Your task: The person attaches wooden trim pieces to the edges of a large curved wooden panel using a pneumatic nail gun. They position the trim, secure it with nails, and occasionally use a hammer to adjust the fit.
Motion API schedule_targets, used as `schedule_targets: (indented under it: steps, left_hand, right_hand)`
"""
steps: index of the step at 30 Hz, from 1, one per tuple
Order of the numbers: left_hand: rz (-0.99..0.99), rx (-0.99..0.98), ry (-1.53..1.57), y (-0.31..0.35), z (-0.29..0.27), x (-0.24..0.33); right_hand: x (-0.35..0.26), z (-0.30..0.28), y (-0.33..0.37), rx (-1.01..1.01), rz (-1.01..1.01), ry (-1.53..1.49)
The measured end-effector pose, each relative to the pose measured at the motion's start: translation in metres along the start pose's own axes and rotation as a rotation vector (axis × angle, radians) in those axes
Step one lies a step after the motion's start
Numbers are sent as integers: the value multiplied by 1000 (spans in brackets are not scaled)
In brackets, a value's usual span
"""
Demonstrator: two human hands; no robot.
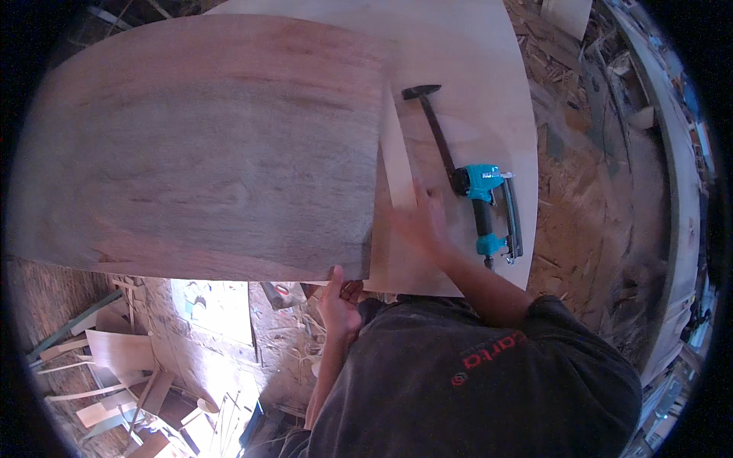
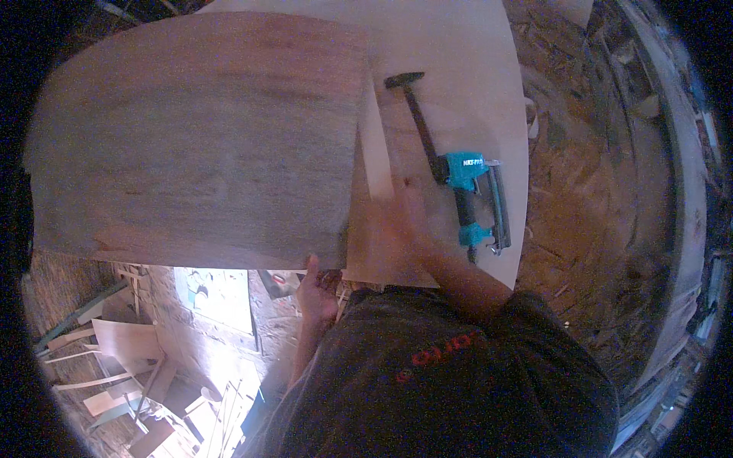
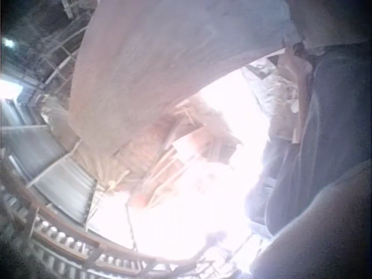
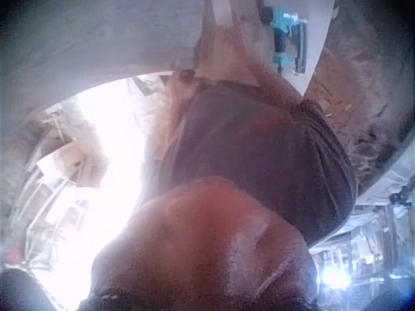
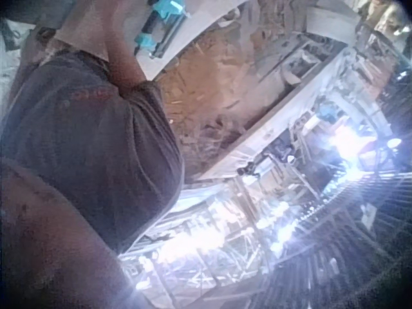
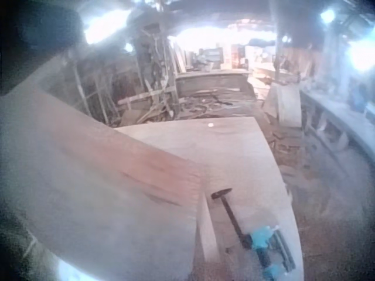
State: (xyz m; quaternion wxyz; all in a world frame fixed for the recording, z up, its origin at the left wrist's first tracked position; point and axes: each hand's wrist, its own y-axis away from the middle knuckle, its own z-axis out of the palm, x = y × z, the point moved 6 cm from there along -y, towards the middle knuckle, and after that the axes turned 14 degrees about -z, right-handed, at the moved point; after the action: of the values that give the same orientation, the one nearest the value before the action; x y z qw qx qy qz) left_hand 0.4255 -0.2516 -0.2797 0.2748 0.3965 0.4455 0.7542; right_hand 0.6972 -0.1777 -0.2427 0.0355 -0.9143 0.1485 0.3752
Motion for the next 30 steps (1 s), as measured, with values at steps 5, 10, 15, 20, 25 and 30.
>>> schedule_targets:
  steps: [5, 10, 15, 20, 25, 30]
  left_hand:
    - [26, 17, 36, 5, 7, -1]
    - [30, -48, 42, -6, 7, -5]
    - [-1, -58, -60, -8, -1, -2]
    - [-9, -238, -144, -4, -8, 9]
    - [133, -293, -24, -19, -32, 26]
    - [288, -307, -120, -38, -39, 31]
  right_hand:
    - [-22, -17, -63, 137, -87, 235]
    - [24, 3, -77, -99, -108, 304]
    - [-2, -1, -45, 24, -161, 285]
    - [6, 4, -21, 174, -276, 332]
    - [-18, 28, 39, -135, -391, 95]
    - [-83, 49, 98, -231, -618, -162]
